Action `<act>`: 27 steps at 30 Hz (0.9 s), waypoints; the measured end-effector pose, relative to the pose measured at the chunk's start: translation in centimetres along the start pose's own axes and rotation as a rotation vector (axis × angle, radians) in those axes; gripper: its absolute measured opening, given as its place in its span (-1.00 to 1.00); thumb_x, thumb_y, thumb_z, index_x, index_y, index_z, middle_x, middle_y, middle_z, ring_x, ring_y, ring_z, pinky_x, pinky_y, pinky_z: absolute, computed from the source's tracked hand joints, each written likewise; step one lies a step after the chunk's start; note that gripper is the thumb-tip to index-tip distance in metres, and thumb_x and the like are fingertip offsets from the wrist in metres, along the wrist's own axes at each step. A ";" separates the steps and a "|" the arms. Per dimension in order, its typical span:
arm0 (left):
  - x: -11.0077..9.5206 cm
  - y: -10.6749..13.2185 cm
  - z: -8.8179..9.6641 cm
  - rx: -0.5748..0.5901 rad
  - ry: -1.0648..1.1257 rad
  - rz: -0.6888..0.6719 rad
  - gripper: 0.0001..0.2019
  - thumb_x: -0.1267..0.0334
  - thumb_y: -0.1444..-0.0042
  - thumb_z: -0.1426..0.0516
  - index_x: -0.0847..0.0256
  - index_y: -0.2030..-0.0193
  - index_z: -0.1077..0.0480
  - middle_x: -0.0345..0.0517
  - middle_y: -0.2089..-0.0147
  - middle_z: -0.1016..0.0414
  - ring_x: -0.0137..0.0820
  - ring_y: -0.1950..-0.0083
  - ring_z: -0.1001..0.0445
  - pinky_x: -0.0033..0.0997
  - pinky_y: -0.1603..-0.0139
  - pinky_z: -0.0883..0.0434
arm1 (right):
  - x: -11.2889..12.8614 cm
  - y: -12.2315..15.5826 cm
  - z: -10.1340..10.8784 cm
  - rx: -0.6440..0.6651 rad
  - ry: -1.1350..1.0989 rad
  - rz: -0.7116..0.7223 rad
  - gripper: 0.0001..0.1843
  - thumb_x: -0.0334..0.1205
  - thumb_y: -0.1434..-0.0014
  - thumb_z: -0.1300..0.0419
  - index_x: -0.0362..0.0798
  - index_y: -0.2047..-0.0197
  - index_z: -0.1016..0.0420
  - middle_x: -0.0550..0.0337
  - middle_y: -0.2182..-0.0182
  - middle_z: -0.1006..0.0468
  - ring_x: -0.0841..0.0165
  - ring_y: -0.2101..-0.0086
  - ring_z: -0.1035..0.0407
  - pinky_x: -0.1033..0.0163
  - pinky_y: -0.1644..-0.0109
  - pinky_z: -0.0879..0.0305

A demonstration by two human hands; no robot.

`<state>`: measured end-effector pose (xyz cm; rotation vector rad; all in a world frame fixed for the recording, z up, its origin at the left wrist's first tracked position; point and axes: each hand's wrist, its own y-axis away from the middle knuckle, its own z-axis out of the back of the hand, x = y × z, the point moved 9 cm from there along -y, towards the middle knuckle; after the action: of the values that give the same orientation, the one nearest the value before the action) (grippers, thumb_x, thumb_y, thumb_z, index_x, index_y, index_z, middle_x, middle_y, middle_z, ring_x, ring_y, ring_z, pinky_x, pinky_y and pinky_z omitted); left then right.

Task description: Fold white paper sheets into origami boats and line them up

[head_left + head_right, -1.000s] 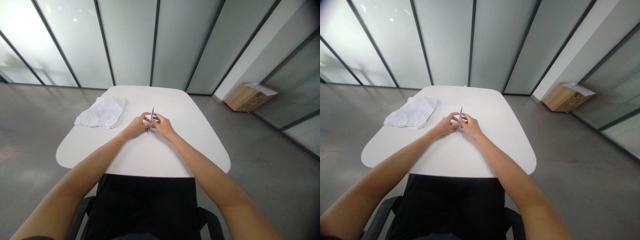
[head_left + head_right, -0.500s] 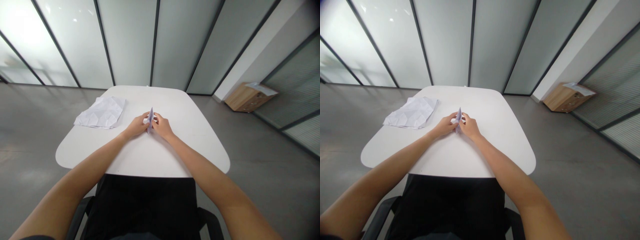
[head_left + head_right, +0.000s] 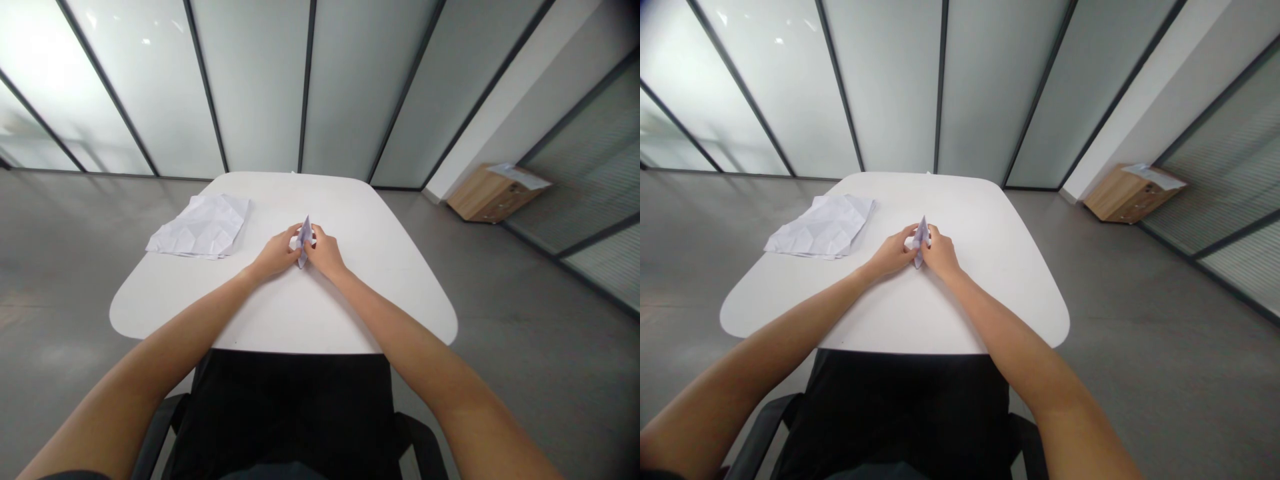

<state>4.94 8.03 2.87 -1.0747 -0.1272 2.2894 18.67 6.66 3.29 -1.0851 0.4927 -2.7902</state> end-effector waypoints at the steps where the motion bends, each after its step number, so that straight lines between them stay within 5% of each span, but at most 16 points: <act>1: 0.0 0.0 -0.1 0.001 -0.002 -0.005 -0.25 0.35 -0.19 -0.17 0.13 -0.55 -0.19 0.11 -0.40 -0.51 -0.34 0.24 -0.68 -0.29 -0.03 -0.58 | 0.1 0.0 0.0 -0.003 0.041 -0.001 -0.48 -0.35 -0.35 -0.21 0.02 -0.35 -0.45 -0.01 -0.04 -0.73 0.13 0.09 -0.66 0.09 -0.13 -0.50; 12: 1.0 0.0 0.3 -0.025 0.039 0.030 -0.30 0.36 -0.20 -0.16 0.14 -0.51 -0.26 0.06 -0.33 -0.57 -0.34 0.21 -0.68 -0.24 -0.11 -0.58 | 0.0 0.0 0.2 -0.021 0.236 0.030 -0.54 -0.44 -0.29 -0.14 -0.01 -0.22 -0.53 -0.01 0.10 -0.74 0.12 0.09 -0.60 0.20 -0.01 -0.40; 20: 1.5 -0.2 1.1 -0.026 0.117 0.068 -0.53 0.38 -0.19 -0.13 0.14 -0.23 -0.56 -0.11 -0.18 -0.68 -0.33 0.13 -0.67 -0.26 -0.11 -0.61 | -0.1 -0.4 0.4 0.001 0.014 0.038 -0.63 -0.42 -0.23 -0.14 0.03 0.01 -0.67 0.19 0.13 -0.76 0.24 0.14 -0.60 0.23 -0.02 -0.42; 27: 2.4 -0.1 1.2 0.040 0.254 0.111 -0.60 -0.02 -0.31 -0.20 0.18 -0.09 -0.67 -0.05 -0.06 -0.73 -0.23 0.07 -0.68 -0.31 -0.01 -0.62 | -2.1 -1.0 0.1 0.066 -0.245 -0.058 -0.58 -0.32 -0.32 -0.03 0.04 0.18 -0.77 0.20 0.15 -0.78 0.25 0.07 -0.63 0.25 -0.07 -0.46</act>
<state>2.94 9.61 2.12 -1.3704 0.0808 2.2177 20.33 8.04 2.39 -1.4212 0.3447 -2.6474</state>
